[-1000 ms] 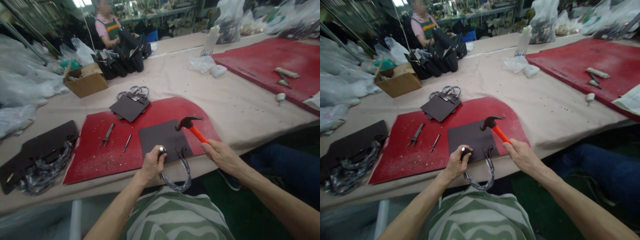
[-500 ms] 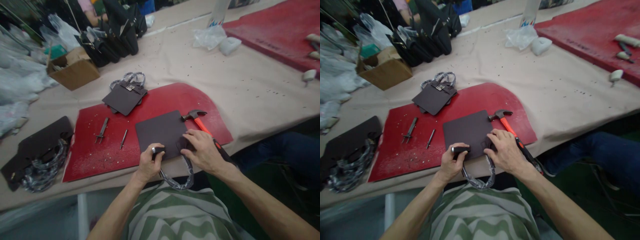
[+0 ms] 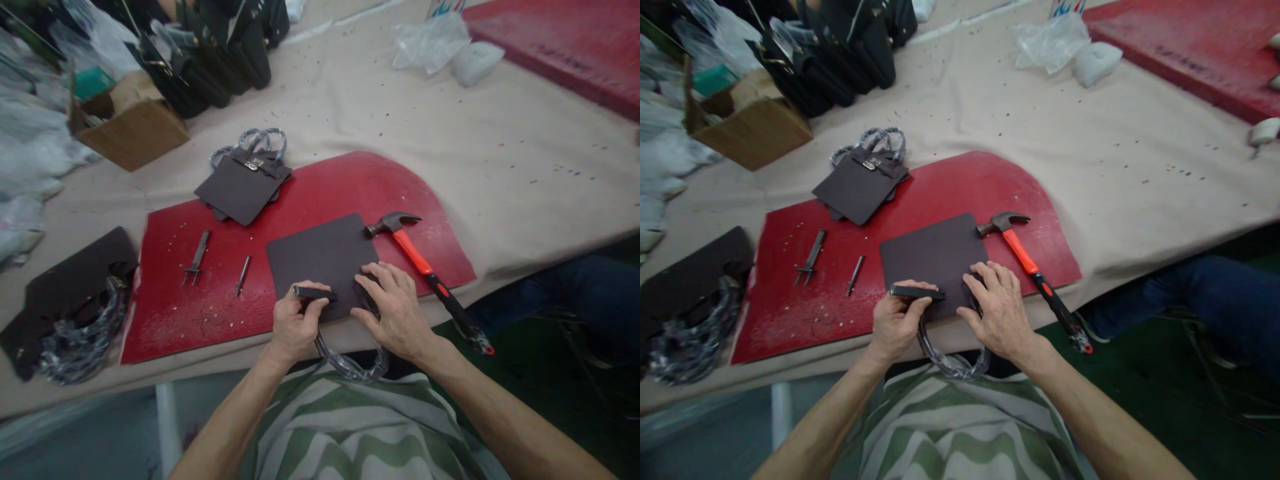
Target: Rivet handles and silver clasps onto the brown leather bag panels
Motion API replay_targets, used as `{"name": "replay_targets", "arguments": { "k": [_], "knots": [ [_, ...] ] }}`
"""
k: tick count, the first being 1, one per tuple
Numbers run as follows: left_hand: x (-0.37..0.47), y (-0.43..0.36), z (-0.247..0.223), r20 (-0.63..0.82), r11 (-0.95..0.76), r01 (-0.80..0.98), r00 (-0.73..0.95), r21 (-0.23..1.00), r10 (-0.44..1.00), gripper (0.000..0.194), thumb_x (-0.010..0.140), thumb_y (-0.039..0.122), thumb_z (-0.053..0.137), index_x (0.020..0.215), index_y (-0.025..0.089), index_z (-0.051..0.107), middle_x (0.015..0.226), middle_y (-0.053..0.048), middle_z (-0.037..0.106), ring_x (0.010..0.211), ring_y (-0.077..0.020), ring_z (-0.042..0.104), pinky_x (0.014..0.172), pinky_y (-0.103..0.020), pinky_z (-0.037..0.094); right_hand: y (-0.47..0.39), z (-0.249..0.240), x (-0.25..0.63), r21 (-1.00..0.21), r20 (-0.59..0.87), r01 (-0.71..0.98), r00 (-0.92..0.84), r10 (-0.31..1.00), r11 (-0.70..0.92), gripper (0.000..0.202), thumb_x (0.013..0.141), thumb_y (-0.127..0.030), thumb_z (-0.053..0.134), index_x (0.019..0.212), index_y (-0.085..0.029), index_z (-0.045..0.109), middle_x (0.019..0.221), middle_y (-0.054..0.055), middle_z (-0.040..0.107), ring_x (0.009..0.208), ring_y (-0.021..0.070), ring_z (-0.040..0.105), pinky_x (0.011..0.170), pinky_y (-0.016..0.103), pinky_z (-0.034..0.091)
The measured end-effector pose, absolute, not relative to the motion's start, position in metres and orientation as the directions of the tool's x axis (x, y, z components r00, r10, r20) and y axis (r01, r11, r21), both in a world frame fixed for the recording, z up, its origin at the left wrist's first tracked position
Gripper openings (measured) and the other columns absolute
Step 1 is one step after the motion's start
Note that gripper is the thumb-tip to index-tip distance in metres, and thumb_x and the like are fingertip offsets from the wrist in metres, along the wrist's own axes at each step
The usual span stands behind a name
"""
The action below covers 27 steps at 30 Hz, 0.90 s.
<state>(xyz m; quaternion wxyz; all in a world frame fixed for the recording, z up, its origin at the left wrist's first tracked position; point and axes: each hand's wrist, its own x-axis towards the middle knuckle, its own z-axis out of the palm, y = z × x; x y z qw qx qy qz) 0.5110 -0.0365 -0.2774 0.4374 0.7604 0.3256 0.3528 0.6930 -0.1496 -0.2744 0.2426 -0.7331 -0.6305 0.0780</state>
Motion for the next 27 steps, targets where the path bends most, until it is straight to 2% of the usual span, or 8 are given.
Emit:
{"name": "replay_targets", "arguments": {
  "k": [2, 9, 21, 27],
  "knots": [
    [0.5114, -0.037, -0.2774, 0.256, -0.414, 0.198, 0.534, 0.889, 0.806, 0.01, 0.086, 0.017, 0.065, 0.096, 0.018, 0.065, 0.094, -0.004, 0.075, 0.089, -0.0161, 0.072, 0.083, -0.028, 0.059, -0.1499, -0.2749, 0.6926, -0.458, 0.197, 0.885, 0.194, 0.961, -0.085, 0.046, 0.088, -0.035, 0.068, 0.128, -0.016, 0.058, 0.14, 0.014, 0.048, 0.132, 0.0367, 0.036, 0.109, 0.053, 0.031],
    [0.5049, -0.0378, -0.2835, 0.155, -0.285, 0.214, 0.476, 0.934, 0.866, 0.012, 0.09, 0.022, 0.063, 0.1, 0.017, 0.064, 0.1, -0.006, 0.073, 0.093, -0.0181, 0.072, 0.086, -0.032, 0.06, -0.1511, -0.2755, 0.6931, -0.463, 0.199, 0.883, 0.193, 0.961, -0.081, 0.047, 0.088, -0.035, 0.067, 0.13, -0.017, 0.057, 0.141, 0.014, 0.048, 0.132, 0.0368, 0.036, 0.11, 0.053, 0.03],
    [0.5123, -0.0397, -0.2766, 0.24, -0.41, 0.23, 0.528, 0.883, 0.814, 0.012, 0.087, 0.019, 0.063, 0.098, 0.018, 0.065, 0.096, -0.005, 0.074, 0.09, -0.0169, 0.071, 0.084, -0.03, 0.059, -0.1513, -0.2756, 0.6901, -0.503, 0.231, 0.861, 0.218, 0.948, -0.075, 0.043, 0.089, -0.032, 0.064, 0.129, -0.017, 0.057, 0.139, 0.015, 0.049, 0.132, 0.0378, 0.036, 0.108, 0.054, 0.032],
    [0.5119, -0.0401, -0.2773, 0.288, -0.5, 0.274, 0.557, 0.822, 0.779, 0.011, 0.089, 0.023, 0.06, 0.097, 0.018, 0.066, 0.094, -0.005, 0.073, 0.091, -0.0176, 0.07, 0.084, -0.03, 0.058, -0.1519, -0.2764, 0.6905, -0.502, 0.237, 0.862, 0.222, 0.946, -0.076, 0.043, 0.089, -0.032, 0.063, 0.128, -0.017, 0.057, 0.139, 0.015, 0.049, 0.132, 0.0375, 0.036, 0.109, 0.055, 0.032]
  ]
}}
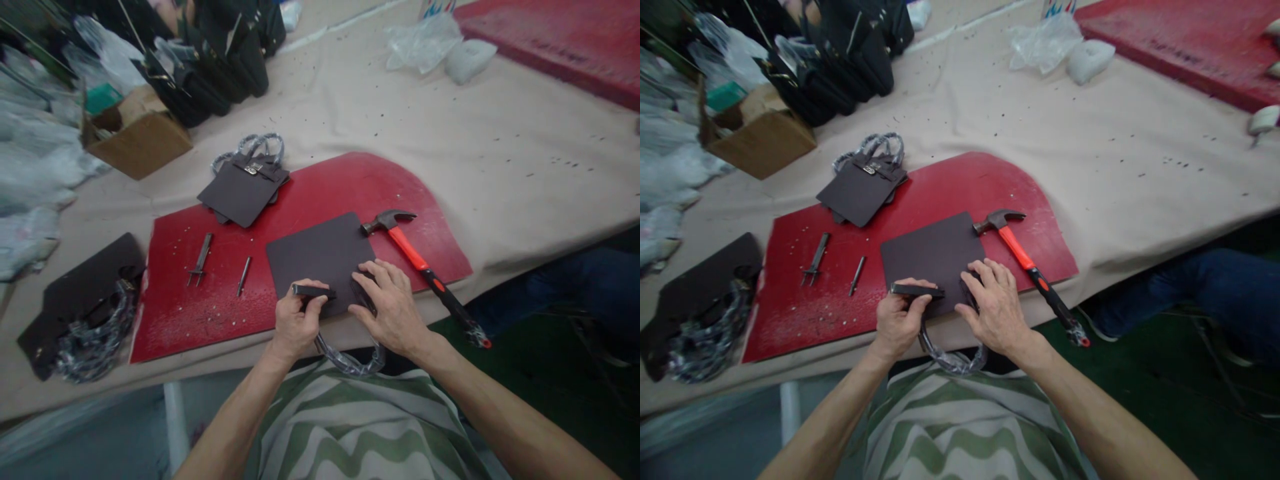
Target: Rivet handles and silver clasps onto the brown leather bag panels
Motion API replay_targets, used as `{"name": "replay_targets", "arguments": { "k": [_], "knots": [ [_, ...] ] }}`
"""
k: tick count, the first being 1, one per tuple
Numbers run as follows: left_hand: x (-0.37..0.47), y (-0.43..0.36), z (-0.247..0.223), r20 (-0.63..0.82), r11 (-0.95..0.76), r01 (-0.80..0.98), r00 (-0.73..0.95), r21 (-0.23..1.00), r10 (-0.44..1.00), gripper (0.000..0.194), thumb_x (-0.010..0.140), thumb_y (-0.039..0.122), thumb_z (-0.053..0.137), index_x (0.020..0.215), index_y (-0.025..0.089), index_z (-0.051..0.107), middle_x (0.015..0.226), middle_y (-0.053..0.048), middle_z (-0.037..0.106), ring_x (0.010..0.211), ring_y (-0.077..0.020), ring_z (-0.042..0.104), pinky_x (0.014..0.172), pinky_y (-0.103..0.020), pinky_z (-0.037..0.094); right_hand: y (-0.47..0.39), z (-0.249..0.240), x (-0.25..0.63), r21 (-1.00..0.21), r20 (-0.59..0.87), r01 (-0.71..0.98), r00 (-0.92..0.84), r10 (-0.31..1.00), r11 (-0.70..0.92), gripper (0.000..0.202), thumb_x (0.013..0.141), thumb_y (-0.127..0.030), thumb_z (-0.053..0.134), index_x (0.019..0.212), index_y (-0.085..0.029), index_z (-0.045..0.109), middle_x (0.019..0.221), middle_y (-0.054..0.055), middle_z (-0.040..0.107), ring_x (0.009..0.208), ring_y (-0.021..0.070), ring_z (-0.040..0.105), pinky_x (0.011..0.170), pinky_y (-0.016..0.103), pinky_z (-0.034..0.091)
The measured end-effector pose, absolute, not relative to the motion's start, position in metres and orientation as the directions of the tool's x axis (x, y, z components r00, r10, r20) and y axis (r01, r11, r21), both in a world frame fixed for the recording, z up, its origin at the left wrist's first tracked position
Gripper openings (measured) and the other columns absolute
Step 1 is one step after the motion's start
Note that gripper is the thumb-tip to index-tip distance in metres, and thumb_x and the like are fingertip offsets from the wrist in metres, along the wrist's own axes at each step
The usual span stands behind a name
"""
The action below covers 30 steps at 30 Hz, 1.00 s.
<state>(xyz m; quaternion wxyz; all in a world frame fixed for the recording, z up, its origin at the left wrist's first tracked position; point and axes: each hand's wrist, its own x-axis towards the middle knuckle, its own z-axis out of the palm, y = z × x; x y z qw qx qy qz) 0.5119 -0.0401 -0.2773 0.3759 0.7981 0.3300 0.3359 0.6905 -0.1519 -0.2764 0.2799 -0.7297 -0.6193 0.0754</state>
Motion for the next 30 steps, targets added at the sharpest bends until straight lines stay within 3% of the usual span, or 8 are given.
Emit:
{"name": "replay_targets", "arguments": {
  "k": [6, 13, 19, 24, 30],
  "knots": [
    [0.513, -0.04, -0.277, 0.383, -0.615, 0.27, 0.583, 0.741, 0.717, 0.01, 0.09, 0.02, 0.058, 0.097, 0.019, 0.066, 0.094, -0.005, 0.072, 0.091, -0.0177, 0.069, 0.086, -0.031, 0.057, -0.152, -0.278, 0.691, -0.501, 0.237, 0.862, 0.219, 0.946, -0.074, 0.044, 0.089, -0.034, 0.063, 0.129, -0.017, 0.057, 0.139, 0.015, 0.049, 0.132, 0.0375, 0.035, 0.109, 0.056, 0.031],
    [0.524, -0.039, -0.277, 0.382, -0.663, 0.279, 0.639, 0.694, 0.668, 0.012, 0.091, 0.016, 0.052, 0.101, 0.019, 0.059, 0.095, -0.006, 0.069, 0.09, -0.0176, 0.068, 0.083, -0.03, 0.056, -0.153, -0.278, 0.691, -0.5, 0.245, 0.864, 0.208, 0.947, -0.06, 0.043, 0.09, -0.033, 0.063, 0.128, -0.015, 0.058, 0.138, 0.016, 0.049, 0.133, 0.0373, 0.035, 0.11, 0.055, 0.031],
    [0.524, -0.04, -0.279, 0.384, -0.658, 0.288, 0.626, 0.695, 0.679, 0.013, 0.09, 0.014, 0.053, 0.1, 0.019, 0.059, 0.095, -0.006, 0.069, 0.09, -0.018, 0.068, 0.084, -0.03, 0.055, -0.162, -0.264, 0.709, -0.545, 0.362, 0.838, 0.239, 0.901, -0.003, 0.032, 0.094, -0.031, 0.058, 0.121, -0.014, 0.059, 0.124, 0.017, 0.058, 0.118, 0.0337, 0.051, 0.101, 0.05, 0.042],
    [0.526, -0.043, -0.281, 0.428, -0.691, 0.275, 0.618, 0.668, 0.66, 0.013, 0.089, 0.014, 0.054, 0.101, 0.019, 0.057, 0.094, -0.006, 0.068, 0.085, -0.0168, 0.068, 0.08, -0.027, 0.055, -0.178, -0.261, 0.751, -0.397, 0.389, 0.89, 0.383, 0.838, -0.223, 0.029, 0.092, -0.03, 0.057, 0.113, -0.012, 0.061, 0.115, 0.018, 0.06, 0.107, 0.0351, 0.055, 0.093, 0.049, 0.044],
    [0.527, -0.044, -0.283, 0.431, -0.706, 0.263, 0.637, 0.657, 0.639, 0.015, 0.09, 0.013, 0.054, 0.103, 0.02, 0.054, 0.093, -0.004, 0.067, 0.083, -0.0157, 0.067, 0.077, -0.026, 0.053, -0.186, -0.267, 0.769, -0.188, 0.181, 0.878, 0.471, 0.864, -0.439, 0.023, 0.09, -0.031, 0.057, 0.104, -0.014, 0.061, 0.096, 0.013, 0.059, 0.089, 0.0308, 0.057, 0.074, 0.038, 0.045]
  ]
}}
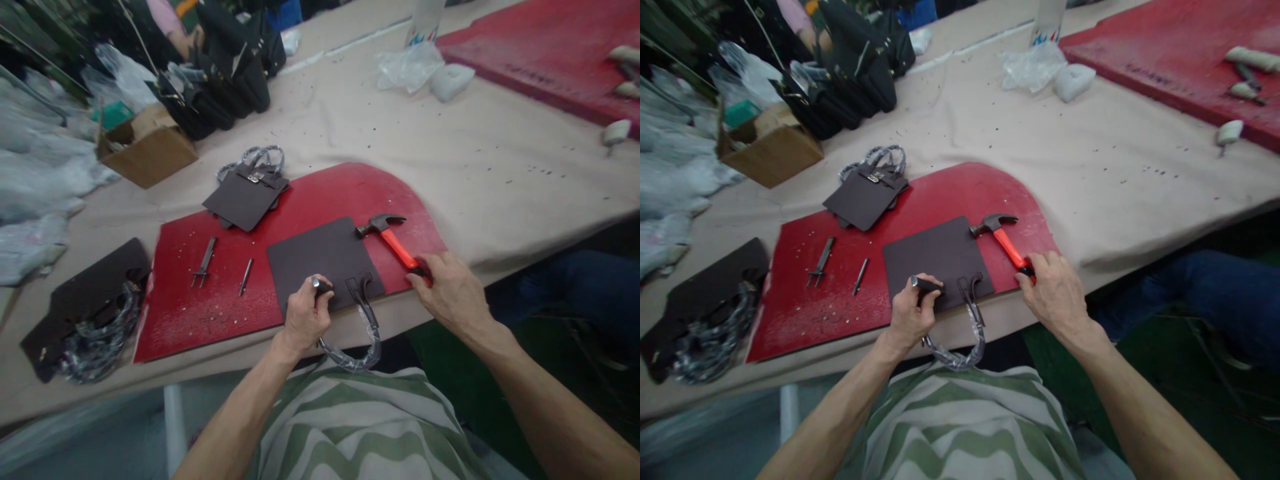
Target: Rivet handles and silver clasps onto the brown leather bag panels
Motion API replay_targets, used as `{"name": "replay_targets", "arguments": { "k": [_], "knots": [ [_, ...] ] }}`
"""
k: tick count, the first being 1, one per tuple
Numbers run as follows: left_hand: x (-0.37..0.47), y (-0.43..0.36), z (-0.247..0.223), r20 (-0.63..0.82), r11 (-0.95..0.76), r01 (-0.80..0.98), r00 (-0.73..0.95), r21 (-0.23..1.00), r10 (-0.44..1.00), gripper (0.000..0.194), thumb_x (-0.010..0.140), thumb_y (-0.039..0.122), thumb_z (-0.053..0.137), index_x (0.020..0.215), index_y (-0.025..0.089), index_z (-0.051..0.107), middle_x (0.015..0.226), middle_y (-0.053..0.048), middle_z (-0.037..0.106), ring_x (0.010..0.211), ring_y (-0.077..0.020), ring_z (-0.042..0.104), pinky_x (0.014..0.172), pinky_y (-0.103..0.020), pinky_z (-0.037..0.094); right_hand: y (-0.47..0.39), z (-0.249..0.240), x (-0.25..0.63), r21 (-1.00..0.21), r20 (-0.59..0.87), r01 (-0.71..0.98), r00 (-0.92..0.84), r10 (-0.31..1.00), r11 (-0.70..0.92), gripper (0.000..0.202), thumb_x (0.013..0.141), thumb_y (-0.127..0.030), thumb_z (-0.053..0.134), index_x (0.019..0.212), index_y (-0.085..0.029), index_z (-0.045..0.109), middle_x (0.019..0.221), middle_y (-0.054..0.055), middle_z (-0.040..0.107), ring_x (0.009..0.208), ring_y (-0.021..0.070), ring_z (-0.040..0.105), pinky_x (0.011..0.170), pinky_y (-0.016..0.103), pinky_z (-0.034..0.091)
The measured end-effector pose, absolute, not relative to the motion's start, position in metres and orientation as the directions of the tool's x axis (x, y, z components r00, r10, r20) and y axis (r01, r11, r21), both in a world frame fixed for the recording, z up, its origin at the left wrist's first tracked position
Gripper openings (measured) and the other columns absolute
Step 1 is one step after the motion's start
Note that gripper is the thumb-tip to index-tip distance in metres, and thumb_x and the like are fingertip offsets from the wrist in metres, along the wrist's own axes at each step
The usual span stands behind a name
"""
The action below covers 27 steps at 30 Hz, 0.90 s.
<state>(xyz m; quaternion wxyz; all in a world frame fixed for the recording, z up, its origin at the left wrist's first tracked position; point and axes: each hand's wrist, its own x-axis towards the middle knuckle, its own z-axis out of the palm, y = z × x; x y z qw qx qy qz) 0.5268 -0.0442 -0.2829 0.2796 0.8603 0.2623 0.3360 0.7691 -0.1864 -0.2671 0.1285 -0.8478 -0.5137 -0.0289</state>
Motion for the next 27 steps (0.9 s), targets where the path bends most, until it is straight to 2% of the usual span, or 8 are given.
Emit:
{"name": "replay_targets", "arguments": {
  "k": [3, 6, 10, 12, 15, 19, 22, 27],
  "knots": [
    [0.527, -0.044, -0.283, 0.423, -0.713, 0.269, 0.651, 0.648, 0.63, 0.015, 0.09, 0.014, 0.054, 0.102, 0.021, 0.054, 0.093, -0.004, 0.067, 0.083, -0.0162, 0.067, 0.077, -0.026, 0.053, -0.182, -0.263, 0.764, -0.168, 0.064, 0.847, 0.52, 0.852, -0.504, 0.015, 0.09, -0.029, 0.055, 0.098, -0.016, 0.058, 0.092, 0.011, 0.058, 0.081, 0.0274, 0.058, 0.064, 0.034, 0.04],
    [0.528, -0.042, -0.281, 0.402, -0.699, 0.266, 0.662, 0.664, 0.633, 0.014, 0.09, 0.014, 0.053, 0.101, 0.021, 0.053, 0.092, -0.004, 0.067, 0.083, -0.0169, 0.067, 0.078, -0.026, 0.053, -0.174, -0.255, 0.764, -0.357, -0.076, 0.757, 0.56, 0.825, -0.547, 0.008, 0.085, -0.026, 0.058, 0.086, -0.02, 0.053, 0.08, 0.007, 0.058, 0.073, 0.0242, 0.057, 0.06, 0.032, 0.037],
    [0.53, -0.04, -0.28, 0.381, -0.684, 0.247, 0.679, 0.686, 0.627, 0.014, 0.089, 0.013, 0.052, 0.1, 0.022, 0.051, 0.091, -0.004, 0.066, 0.083, -0.0171, 0.066, 0.078, -0.027, 0.052, -0.165, -0.247, 0.768, -0.824, -0.48, 0.046, 0.474, 0.738, -0.565, 0.018, 0.073, -0.021, 0.061, 0.082, -0.022, 0.045, 0.064, -0.001, 0.051, 0.054, 0.0164, 0.05, 0.05, 0.027, 0.038],
    [0.531, -0.04, -0.28, 0.379, -0.681, 0.245, 0.68, 0.69, 0.628, 0.014, 0.089, 0.013, 0.052, 0.099, 0.022, 0.051, 0.09, -0.004, 0.066, 0.083, -0.0171, 0.065, 0.078, -0.027, 0.051, -0.16, -0.245, 0.765, -0.792, -0.603, -0.332, 0.295, 0.741, -0.512, 0.018, 0.072, -0.022, 0.061, 0.084, -0.02, 0.047, 0.065, -0.002, 0.05, 0.048, 0.0119, 0.044, 0.044, 0.023, 0.037],
    [0.531, -0.04, -0.28, 0.372, -0.673, 0.249, 0.676, 0.697, 0.636, 0.014, 0.088, 0.013, 0.051, 0.099, 0.022, 0.051, 0.088, -0.003, 0.066, 0.081, -0.0173, 0.066, 0.077, -0.027, 0.051, -0.155, -0.24, 0.756, -0.715, -0.652, -0.501, 0.226, 0.724, -0.488, 0.012, 0.081, -0.026, 0.057, 0.084, -0.018, 0.049, 0.062, -0.005, 0.044, 0.041, 0.0064, 0.032, 0.037, 0.018, 0.026],
    [0.532, -0.041, -0.28, 0.372, -0.677, 0.258, 0.675, 0.689, 0.637, 0.013, 0.088, 0.013, 0.051, 0.097, 0.022, 0.051, 0.088, -0.004, 0.066, 0.082, -0.0187, 0.066, 0.075, -0.028, 0.051, -0.159, -0.214, 0.741, -0.858, -0.51, -0.308, 0.424, 0.748, -0.411, 0.021, 0.093, -0.038, 0.051, 0.081, -0.021, 0.045, 0.058, -0.007, 0.04, 0.037, 0.007, 0.029, 0.034, 0.018, 0.021],
    [0.532, -0.041, -0.281, 0.37, -0.682, 0.262, 0.681, 0.683, 0.632, 0.014, 0.089, 0.014, 0.05, 0.101, 0.022, 0.051, 0.091, -0.005, 0.067, 0.084, -0.0199, 0.067, 0.076, -0.029, 0.052, -0.173, -0.181, 0.733, -0.946, -0.14, 0.176, 0.534, 0.834, -0.271, 0.034, 0.097, -0.051, 0.045, 0.079, -0.022, 0.046, 0.058, -0.005, 0.044, 0.039, 0.0101, 0.037, 0.037, 0.022, 0.028],
    [0.532, -0.04, -0.285, 0.36, -0.678, 0.271, 0.683, 0.684, 0.636, 0.016, 0.089, 0.015, 0.051, 0.104, 0.022, 0.052, 0.092, -0.005, 0.068, 0.083, -0.0203, 0.068, 0.075, -0.03, 0.053, -0.194, -0.148, 0.728, -0.567, 0.277, 0.822, 0.254, 0.927, -0.056, 0.035, 0.103, -0.045, 0.039, 0.075, -0.023, 0.043, 0.054, -0.004, 0.044, 0.043, 0.0137, 0.042, 0.045, 0.028, 0.028]
  ]
}}
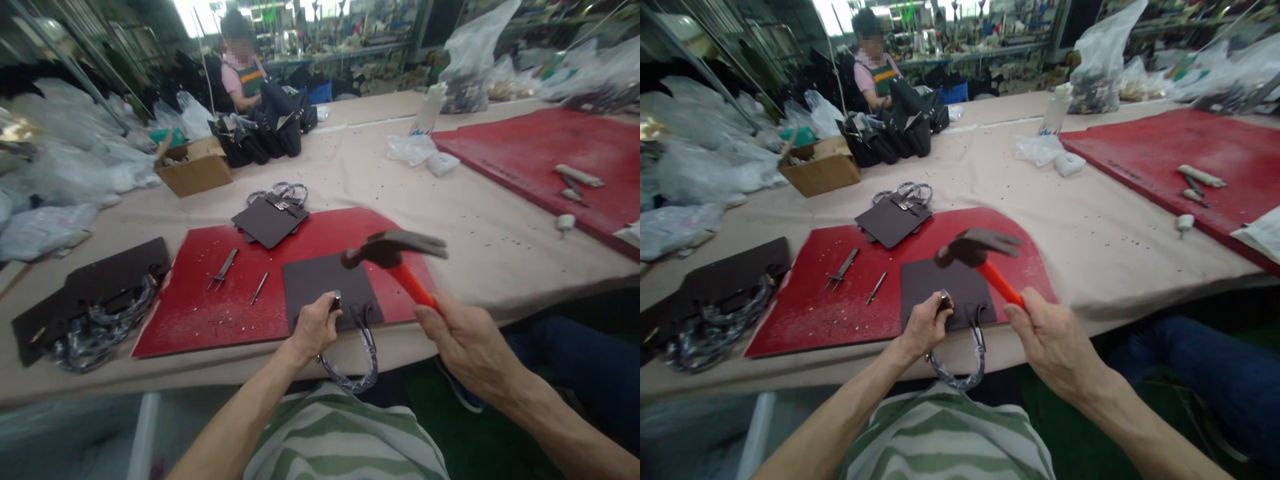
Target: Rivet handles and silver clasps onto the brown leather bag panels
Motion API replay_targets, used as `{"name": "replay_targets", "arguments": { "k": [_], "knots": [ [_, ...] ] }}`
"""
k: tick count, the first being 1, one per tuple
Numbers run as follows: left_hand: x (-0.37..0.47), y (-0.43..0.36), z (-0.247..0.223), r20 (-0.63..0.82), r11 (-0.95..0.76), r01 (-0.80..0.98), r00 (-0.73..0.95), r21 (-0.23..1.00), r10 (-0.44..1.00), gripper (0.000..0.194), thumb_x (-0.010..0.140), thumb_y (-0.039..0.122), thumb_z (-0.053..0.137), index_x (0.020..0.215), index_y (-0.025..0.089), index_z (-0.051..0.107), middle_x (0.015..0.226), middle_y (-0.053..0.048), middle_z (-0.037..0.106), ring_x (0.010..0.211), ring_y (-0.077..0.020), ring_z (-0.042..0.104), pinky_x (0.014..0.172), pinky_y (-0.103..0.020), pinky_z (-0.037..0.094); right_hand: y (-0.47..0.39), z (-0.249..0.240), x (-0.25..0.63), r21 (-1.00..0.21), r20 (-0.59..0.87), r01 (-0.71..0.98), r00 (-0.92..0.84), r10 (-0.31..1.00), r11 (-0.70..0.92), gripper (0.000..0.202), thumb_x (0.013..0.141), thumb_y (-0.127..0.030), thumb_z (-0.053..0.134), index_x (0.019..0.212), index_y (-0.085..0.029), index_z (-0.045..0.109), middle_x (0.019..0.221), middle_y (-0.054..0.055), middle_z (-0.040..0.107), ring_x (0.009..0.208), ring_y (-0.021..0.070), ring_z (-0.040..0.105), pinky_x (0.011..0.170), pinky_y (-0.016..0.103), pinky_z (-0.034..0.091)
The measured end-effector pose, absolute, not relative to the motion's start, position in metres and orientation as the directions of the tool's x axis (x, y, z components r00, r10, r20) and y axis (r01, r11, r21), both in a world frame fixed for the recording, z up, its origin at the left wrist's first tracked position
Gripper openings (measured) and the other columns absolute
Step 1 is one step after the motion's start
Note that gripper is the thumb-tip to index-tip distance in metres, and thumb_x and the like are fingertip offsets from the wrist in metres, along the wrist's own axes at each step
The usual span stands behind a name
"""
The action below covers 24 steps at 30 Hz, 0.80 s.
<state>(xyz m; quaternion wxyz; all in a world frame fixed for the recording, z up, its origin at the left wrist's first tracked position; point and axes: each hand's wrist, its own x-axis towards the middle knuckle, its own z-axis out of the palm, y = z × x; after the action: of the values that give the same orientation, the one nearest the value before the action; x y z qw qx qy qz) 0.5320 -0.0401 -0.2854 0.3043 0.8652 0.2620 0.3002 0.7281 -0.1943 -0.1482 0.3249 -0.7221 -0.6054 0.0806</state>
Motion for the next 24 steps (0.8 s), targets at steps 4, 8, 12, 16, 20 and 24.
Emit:
{"name": "replay_targets", "arguments": {
  "k": [4, 8, 12, 16, 20, 24],
  "knots": [
    [0.532, -0.04, -0.286, 0.357, -0.683, 0.28, 0.686, 0.674, 0.634, 0.018, 0.088, 0.014, 0.05, 0.104, 0.022, 0.052, 0.091, -0.005, 0.069, 0.082, -0.021, 0.068, 0.072, -0.03, 0.053, -0.196, -0.143, 0.724, -0.331, 0.303, 0.943, 0.064, 0.951, 0.042, 0.032, 0.105, -0.039, 0.036, 0.077, -0.024, 0.042, 0.054, -0.004, 0.045, 0.04, 0.0148, 0.042, 0.044, 0.031, 0.023],
    [0.532, -0.04, -0.286, 0.371, -0.685, 0.26, 0.684, 0.681, 0.628, 0.019, 0.088, 0.014, 0.05, 0.106, 0.022, 0.052, 0.094, -0.006, 0.069, 0.085, -0.0205, 0.068, 0.077, -0.03, 0.053, -0.194, -0.138, 0.717, -0.35, 0.468, 0.936, 0.154, 0.87, 0.022, 0.028, 0.106, -0.036, 0.036, 0.081, -0.024, 0.042, 0.055, -0.005, 0.044, 0.04, 0.0144, 0.043, 0.044, 0.028, 0.028],
    [0.532, -0.04, -0.287, 0.36, -0.682, 0.276, 0.685, 0.677, 0.634, 0.017, 0.088, 0.014, 0.05, 0.103, 0.022, 0.052, 0.09, -0.005, 0.068, 0.082, -0.02, 0.068, 0.074, -0.029, 0.053, -0.193, -0.136, 0.716, -0.231, 0.386, 0.971, 0.031, 0.922, 0.065, 0.03, 0.105, -0.034, 0.032, 0.079, -0.024, 0.041, 0.052, -0.003, 0.045, 0.037, 0.0149, 0.039, 0.042, 0.031, 0.022],
    [0.532, -0.04, -0.288, 0.384, -0.7, 0.267, 0.681, 0.663, 0.623, 0.017, 0.088, 0.014, 0.05, 0.103, 0.022, 0.052, 0.09, -0.005, 0.068, 0.082, -0.0198, 0.068, 0.073, -0.029, 0.053, -0.194, -0.124, 0.715, -0.284, 0.445, 0.958, 0.107, 0.889, 0.026, 0.029, 0.105, -0.034, 0.036, 0.079, -0.023, 0.045, 0.055, -0.003, 0.048, 0.041, 0.015, 0.043, 0.044, 0.03, 0.025],
    [0.531, -0.041, -0.286, 0.39, -0.697, 0.262, 0.675, 0.667, 0.626, 0.017, 0.088, 0.014, 0.051, 0.103, 0.022, 0.053, 0.091, -0.005, 0.068, 0.084, -0.0196, 0.068, 0.074, -0.029, 0.054, -0.2, -0.13, 0.713, -0.295, 0.536, 0.955, 0.182, 0.824, -0.019, 0.031, 0.104, -0.036, 0.035, 0.076, -0.025, 0.043, 0.051, -0.002, 0.045, 0.038, 0.0145, 0.038, 0.045, 0.031, 0.022],
    [0.531, -0.042, -0.285, 0.358, -0.676, 0.276, 0.681, 0.683, 0.639, 0.016, 0.087, 0.013, 0.051, 0.101, 0.022, 0.053, 0.088, -0.004, 0.067, 0.08, -0.0191, 0.068, 0.072, -0.028, 0.054, -0.2, -0.152, 0.724, -0.342, 0.184, 0.937, 0.14, 0.973, -0.07, 0.033, 0.101, -0.044, 0.033, 0.074, -0.025, 0.04, 0.051, -0.002, 0.045, 0.039, 0.0159, 0.037, 0.047, 0.033, 0.017]
  ]
}}
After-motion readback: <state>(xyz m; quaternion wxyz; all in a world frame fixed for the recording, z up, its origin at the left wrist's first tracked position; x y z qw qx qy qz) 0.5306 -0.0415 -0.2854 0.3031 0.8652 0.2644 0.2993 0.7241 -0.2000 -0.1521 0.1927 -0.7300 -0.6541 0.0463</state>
